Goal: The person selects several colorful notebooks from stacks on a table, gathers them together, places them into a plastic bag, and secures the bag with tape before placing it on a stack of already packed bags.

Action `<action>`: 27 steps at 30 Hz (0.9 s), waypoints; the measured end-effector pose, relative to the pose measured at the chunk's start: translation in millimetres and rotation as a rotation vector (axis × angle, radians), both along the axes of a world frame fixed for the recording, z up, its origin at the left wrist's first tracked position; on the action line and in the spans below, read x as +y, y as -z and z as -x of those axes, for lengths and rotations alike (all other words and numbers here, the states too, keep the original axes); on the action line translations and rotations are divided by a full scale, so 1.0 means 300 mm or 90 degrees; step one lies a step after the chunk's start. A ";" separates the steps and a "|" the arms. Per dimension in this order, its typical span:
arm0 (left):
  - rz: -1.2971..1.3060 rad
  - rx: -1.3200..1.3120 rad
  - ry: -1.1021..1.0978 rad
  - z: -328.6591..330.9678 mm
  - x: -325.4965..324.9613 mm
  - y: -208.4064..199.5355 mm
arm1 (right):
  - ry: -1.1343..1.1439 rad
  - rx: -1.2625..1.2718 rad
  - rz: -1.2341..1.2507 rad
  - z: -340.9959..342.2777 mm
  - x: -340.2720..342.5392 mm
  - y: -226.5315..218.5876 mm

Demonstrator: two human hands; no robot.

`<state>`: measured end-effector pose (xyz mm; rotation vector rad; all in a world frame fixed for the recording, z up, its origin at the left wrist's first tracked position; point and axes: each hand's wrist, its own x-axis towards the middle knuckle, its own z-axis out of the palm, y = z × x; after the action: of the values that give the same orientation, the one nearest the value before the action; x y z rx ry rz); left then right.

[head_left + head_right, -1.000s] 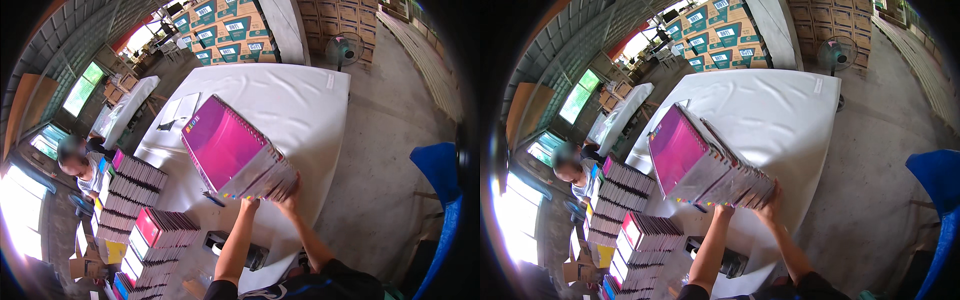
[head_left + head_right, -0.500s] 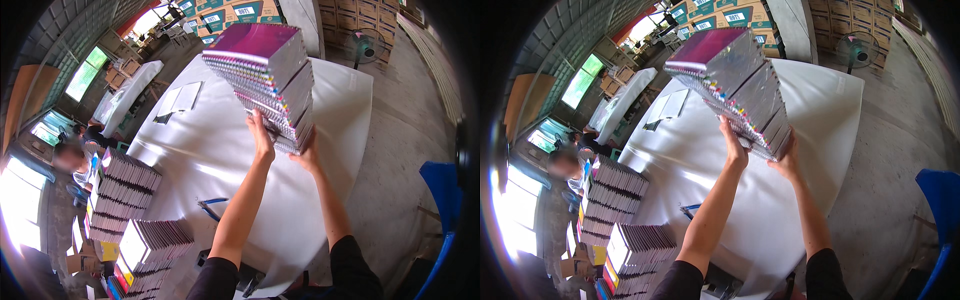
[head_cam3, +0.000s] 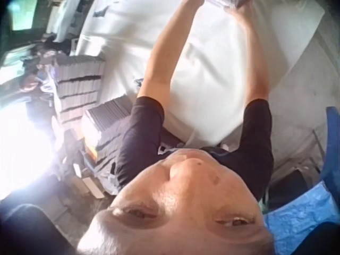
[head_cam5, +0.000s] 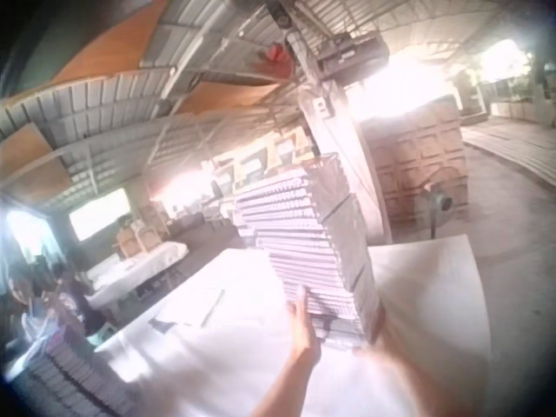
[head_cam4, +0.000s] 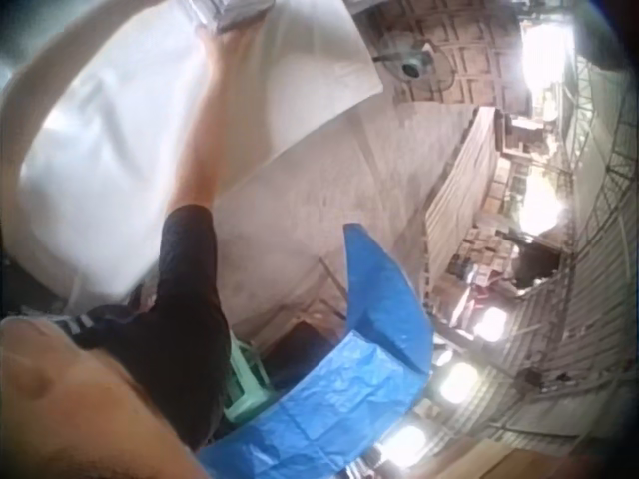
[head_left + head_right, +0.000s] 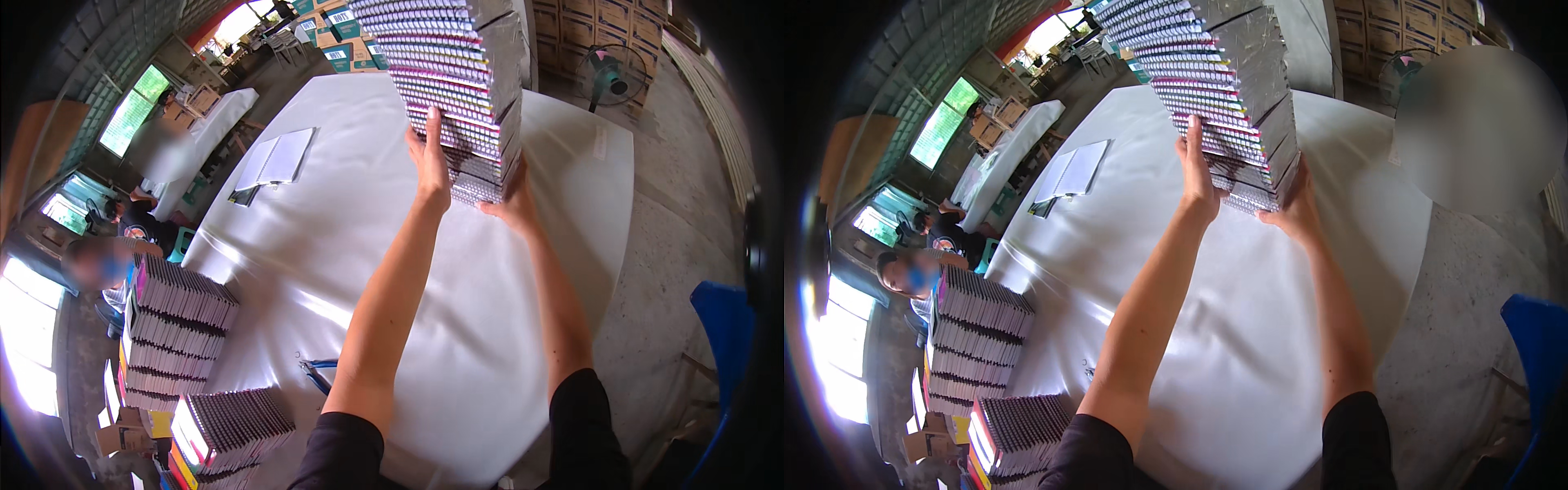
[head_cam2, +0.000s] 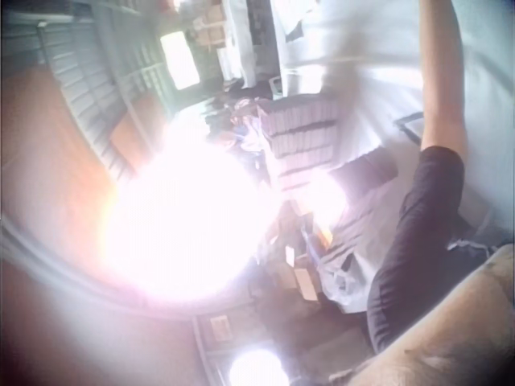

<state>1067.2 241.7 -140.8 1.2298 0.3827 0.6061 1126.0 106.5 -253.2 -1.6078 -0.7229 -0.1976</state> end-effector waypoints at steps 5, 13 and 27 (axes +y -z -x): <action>0.014 -0.027 0.021 -0.022 -0.006 -0.021 | -0.019 0.007 -0.067 -0.034 0.007 0.006; -0.290 0.185 -0.059 0.447 0.019 -0.196 | -0.051 0.012 -0.036 -0.006 0.082 0.088; -0.232 0.834 -0.972 2.807 -0.896 -0.153 | -0.029 -0.006 -0.038 0.704 0.146 -0.360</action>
<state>225.1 -27.0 -94.8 1.3800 2.5276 1.0625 914.8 150.2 -145.3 -1.5331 -0.7536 -0.1932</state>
